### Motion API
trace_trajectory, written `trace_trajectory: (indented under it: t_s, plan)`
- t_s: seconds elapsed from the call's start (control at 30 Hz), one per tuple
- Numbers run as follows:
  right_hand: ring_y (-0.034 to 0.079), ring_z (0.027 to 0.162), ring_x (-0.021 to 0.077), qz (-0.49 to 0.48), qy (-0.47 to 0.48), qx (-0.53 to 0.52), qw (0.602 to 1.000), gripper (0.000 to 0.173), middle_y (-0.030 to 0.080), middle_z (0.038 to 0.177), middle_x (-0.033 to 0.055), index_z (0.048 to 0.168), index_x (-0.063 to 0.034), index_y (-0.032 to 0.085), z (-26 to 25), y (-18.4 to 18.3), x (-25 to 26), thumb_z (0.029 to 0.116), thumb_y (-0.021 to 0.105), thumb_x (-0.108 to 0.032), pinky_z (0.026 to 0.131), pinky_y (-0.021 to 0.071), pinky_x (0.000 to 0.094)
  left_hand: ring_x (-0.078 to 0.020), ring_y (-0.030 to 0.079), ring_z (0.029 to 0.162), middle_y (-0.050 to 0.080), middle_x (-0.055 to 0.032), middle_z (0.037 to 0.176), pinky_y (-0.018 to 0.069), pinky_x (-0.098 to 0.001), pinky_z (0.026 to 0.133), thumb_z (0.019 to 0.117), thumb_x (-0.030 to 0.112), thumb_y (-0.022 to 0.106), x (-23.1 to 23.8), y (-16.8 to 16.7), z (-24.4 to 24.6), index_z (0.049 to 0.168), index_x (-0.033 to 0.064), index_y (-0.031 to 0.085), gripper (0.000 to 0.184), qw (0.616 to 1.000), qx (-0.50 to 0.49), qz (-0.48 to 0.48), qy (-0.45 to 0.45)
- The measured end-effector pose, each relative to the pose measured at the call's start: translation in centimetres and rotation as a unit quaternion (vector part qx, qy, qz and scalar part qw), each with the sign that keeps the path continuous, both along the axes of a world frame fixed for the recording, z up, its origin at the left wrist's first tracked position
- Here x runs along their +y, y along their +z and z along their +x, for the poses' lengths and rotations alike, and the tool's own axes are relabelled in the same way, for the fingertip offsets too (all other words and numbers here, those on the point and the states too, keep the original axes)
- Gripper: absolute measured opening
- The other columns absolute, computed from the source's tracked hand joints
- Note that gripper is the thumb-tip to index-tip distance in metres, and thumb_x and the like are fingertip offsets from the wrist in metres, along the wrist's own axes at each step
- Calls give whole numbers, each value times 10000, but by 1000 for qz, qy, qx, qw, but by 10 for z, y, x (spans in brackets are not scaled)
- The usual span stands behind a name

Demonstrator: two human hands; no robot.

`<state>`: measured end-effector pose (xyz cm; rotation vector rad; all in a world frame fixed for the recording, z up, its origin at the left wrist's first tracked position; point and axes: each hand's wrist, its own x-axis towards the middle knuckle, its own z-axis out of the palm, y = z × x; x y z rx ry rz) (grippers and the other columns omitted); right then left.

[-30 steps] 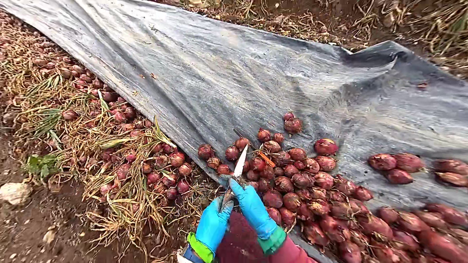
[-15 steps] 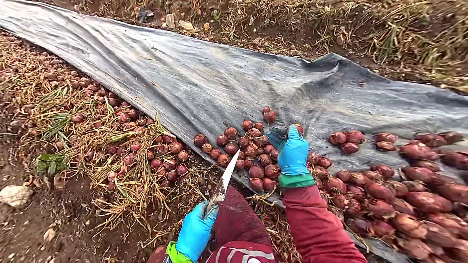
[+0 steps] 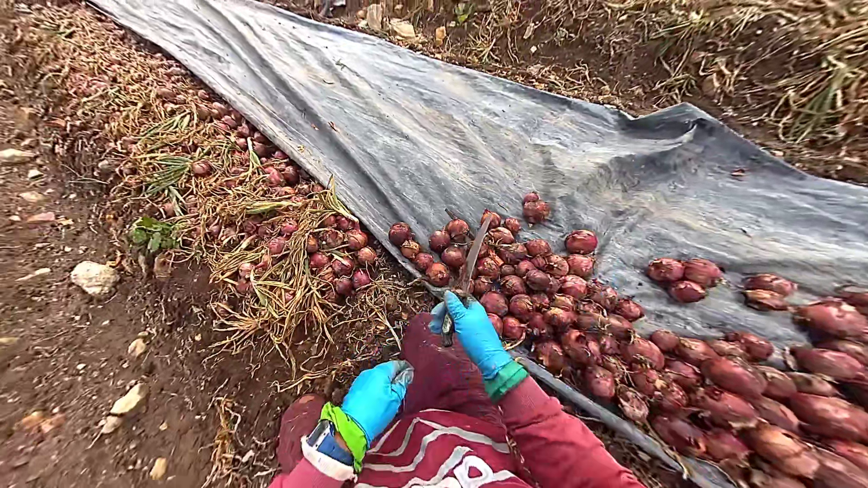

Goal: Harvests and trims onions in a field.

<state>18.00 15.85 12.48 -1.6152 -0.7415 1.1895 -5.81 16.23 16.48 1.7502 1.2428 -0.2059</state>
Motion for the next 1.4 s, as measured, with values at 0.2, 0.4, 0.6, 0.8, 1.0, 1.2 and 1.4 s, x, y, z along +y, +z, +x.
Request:
trace_trajectory:
  t_s: [0.2, 0.4, 0.6, 0.8, 1.0, 1.2, 1.4]
  plan:
    - [700, 941, 387, -272, 333, -497, 754, 264, 720, 975, 173, 939, -72, 705, 26, -60, 45, 914, 616, -319, 734, 532, 644, -79, 737, 1023, 752, 52, 1178, 621, -355, 954, 1031, 463, 585, -65, -39, -99, 1317, 247, 689, 373, 987, -47, -31, 151]
    - [696, 955, 400, -273, 475, -549, 631, 239, 713, 1022, 193, 1019, -36, 697, 17, -78, 34, 862, 675, -214, 772, 535, 654, -43, 699, 1118, 746, 61, 1220, 566, -330, 1040, 1005, 452, 647, -109, -40, -129, 1341, 228, 683, 406, 982, -59, -40, 175]
    - [701, 971, 401, -308, 431, -547, 648, 337, 711, 1036, 195, 1126, -23, 650, 27, -69, -10, 857, 674, -226, 786, 548, 642, -42, 708, 1081, 745, 70, 1210, 584, -328, 1006, 987, 493, 654, -102, -31, -127, 1362, 249, 667, 448, 981, -68, 6, 183]
    - [686, 1003, 426, -381, 436, -473, 664, 260, 697, 1060, 227, 1045, -11, 668, 50, -50, -104, 881, 654, -213, 806, 536, 671, -43, 702, 1098, 740, 69, 1225, 572, -333, 1029, 976, 508, 653, -89, -40, -124, 1373, 242, 662, 477, 986, -62, 15, 152]
    - [649, 1140, 412, -390, 312, -460, 734, 477, 690, 1179, 198, 1218, -127, 675, 147, -28, -202, 975, 576, -525, 926, 498, 667, -65, 704, 1109, 743, 56, 1229, 562, -371, 1042, 970, 537, 640, -72, -56, -126, 1383, 248, 660, 504, 993, -46, 4, 111]
    - [690, 723, 252, -272, 200, -316, 886, 615, 720, 871, 91, 1113, -115, 690, 100, -12, -82, 1065, 320, -604, 705, 586, 505, -67, 712, 1075, 753, 82, 1177, 577, -400, 1010, 959, 568, 633, -53, -53, -133, 1365, 301, 664, 487, 997, 5, 19, 76]
    - [665, 609, 238, -336, 334, -298, 829, 825, 682, 738, 104, 884, -82, 683, 26, -77, 62, 1027, 160, -703, 595, 566, 453, -56, 718, 1047, 751, 86, 1176, 594, -372, 991, 970, 539, 645, -65, -24, -149, 1409, 294, 638, 502, 988, -11, 55, 147]
